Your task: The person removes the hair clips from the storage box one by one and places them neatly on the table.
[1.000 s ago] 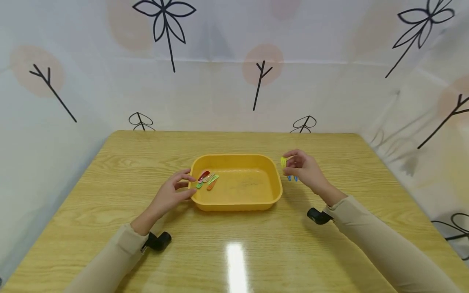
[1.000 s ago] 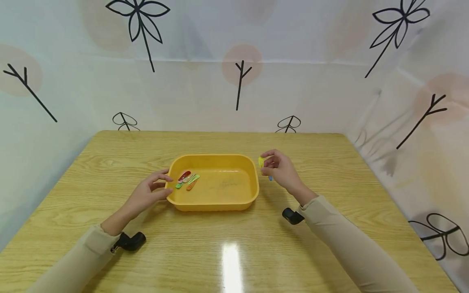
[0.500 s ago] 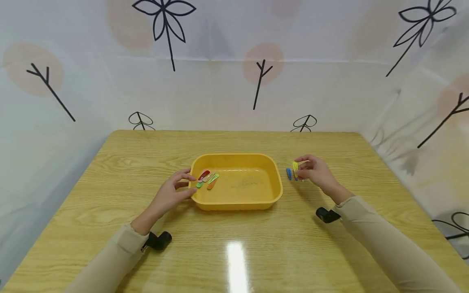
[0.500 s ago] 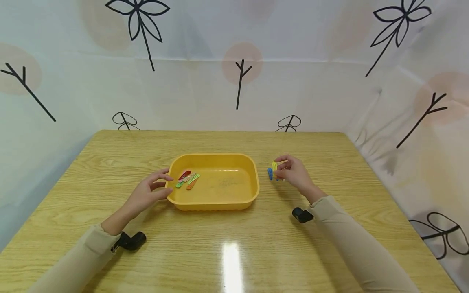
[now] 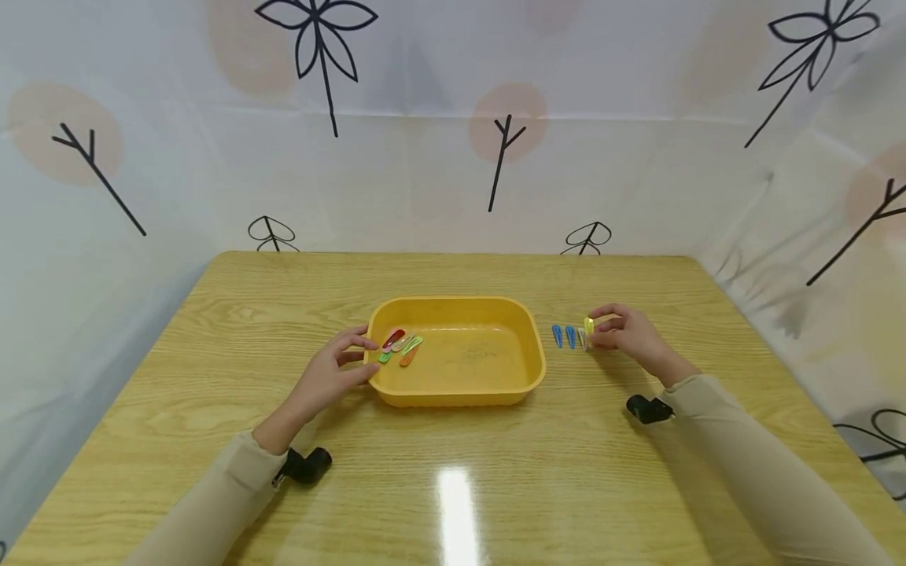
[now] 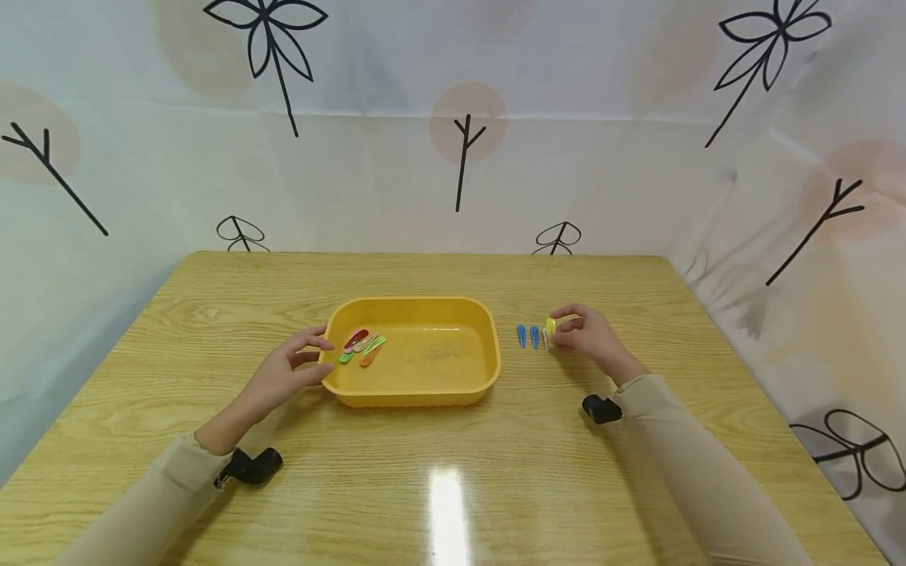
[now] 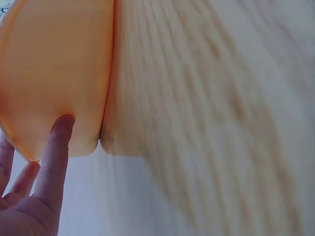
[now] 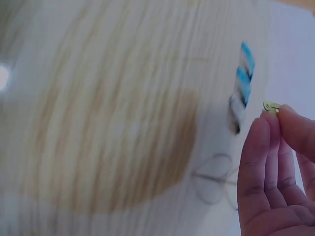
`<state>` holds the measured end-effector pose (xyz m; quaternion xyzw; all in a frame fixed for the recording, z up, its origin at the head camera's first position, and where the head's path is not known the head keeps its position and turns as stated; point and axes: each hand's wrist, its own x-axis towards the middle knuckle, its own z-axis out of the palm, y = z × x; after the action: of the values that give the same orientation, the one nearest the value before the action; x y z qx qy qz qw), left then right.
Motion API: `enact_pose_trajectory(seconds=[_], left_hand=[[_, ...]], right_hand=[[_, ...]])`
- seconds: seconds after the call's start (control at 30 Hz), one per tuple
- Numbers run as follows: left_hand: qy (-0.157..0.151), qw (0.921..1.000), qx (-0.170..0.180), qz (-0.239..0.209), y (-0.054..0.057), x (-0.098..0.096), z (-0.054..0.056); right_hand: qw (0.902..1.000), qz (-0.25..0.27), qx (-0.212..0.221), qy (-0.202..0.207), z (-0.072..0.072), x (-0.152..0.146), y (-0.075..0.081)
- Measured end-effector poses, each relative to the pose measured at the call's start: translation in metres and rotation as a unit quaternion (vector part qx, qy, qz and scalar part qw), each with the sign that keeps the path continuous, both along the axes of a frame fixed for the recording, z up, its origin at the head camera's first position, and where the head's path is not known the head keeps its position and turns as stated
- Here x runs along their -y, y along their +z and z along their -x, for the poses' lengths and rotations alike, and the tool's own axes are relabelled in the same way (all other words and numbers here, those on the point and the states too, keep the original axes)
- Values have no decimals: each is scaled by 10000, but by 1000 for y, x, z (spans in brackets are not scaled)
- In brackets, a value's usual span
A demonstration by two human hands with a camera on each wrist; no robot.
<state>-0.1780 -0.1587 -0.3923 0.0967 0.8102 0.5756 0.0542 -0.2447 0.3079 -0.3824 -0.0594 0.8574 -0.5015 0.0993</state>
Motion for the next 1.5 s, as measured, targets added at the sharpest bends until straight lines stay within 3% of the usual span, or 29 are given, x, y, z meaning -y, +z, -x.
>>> enact_pose_trajectory(seconds=[0.33, 0.57, 0.8, 1.5], left_hand=[[15, 10000, 10, 8, 0, 0, 0], [16, 10000, 17, 15, 1, -1, 0], [51, 10000, 43, 47, 2, -2, 0], [26, 9999, 10, 129, 3, -1, 1]], right_hand=[[9988, 70, 476, -90, 6, -15, -8], [9974, -228, 685, -1, 10, -13, -7], [9962, -512, 709, -36, 11, -17, -9], [9964, -701, 473, 14, 11, -21, -11]])
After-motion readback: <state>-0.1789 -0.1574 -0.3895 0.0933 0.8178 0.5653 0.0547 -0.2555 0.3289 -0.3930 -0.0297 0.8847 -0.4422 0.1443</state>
